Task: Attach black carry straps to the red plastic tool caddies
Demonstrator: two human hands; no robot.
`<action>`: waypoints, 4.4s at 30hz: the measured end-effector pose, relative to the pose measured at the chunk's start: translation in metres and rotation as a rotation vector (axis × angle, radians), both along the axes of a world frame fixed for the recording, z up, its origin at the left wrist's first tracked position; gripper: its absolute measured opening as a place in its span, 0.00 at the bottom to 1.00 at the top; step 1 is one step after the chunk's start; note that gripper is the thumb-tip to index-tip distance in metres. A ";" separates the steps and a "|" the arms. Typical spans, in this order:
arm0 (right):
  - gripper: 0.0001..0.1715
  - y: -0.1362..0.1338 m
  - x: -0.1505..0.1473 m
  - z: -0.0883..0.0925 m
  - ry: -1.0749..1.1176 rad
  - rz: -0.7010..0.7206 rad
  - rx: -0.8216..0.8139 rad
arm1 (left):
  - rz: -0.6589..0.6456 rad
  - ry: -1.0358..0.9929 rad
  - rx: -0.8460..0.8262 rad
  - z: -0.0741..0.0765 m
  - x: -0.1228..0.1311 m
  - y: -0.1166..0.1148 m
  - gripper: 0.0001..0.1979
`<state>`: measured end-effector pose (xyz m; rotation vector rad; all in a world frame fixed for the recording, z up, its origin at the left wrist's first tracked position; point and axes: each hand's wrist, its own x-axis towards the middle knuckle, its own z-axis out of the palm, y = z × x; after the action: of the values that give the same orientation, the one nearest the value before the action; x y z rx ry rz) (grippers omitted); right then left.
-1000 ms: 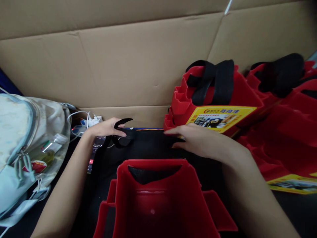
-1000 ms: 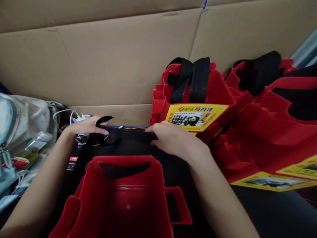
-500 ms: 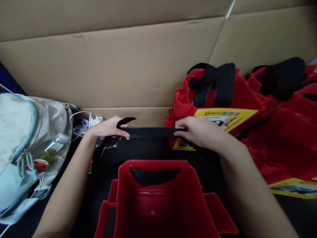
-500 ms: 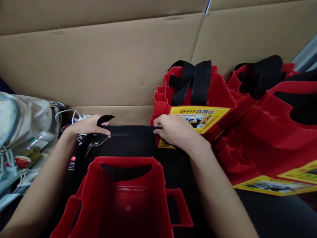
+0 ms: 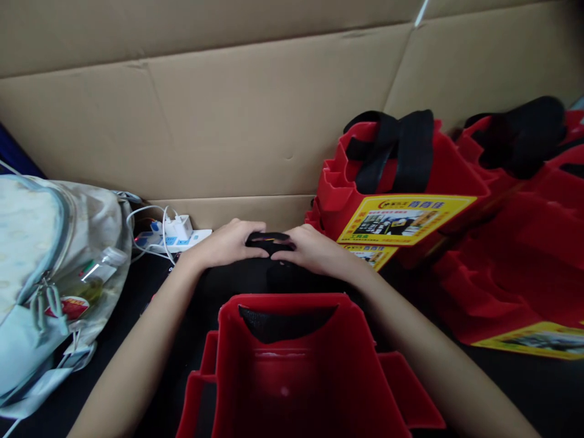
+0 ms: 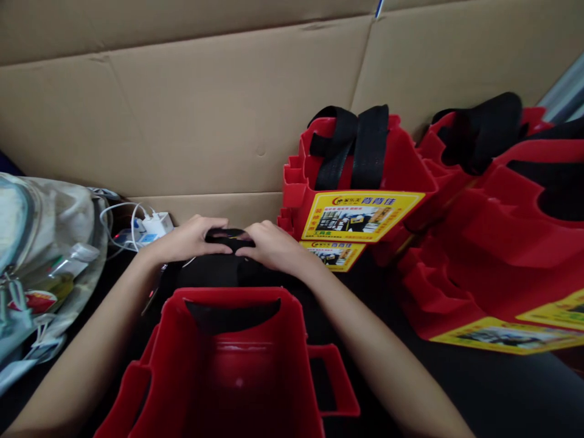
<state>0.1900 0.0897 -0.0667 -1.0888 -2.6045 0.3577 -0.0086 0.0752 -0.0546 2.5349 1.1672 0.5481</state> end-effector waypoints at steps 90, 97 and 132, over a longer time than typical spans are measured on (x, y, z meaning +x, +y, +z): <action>0.08 0.009 -0.010 -0.011 0.853 0.261 -0.377 | -0.073 -0.832 -0.380 -0.016 0.007 0.011 0.14; 0.07 0.006 0.003 0.002 0.825 0.342 -0.380 | -0.206 -0.902 -0.680 -0.019 -0.002 0.013 0.12; 0.07 0.021 -0.015 -0.026 0.811 0.029 -0.497 | 0.126 -0.322 0.171 -0.021 0.023 0.002 0.06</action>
<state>0.1753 0.1111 -0.0924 -0.7883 -1.8346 1.2111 0.0141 0.0773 -0.0761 2.3960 1.2063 1.0843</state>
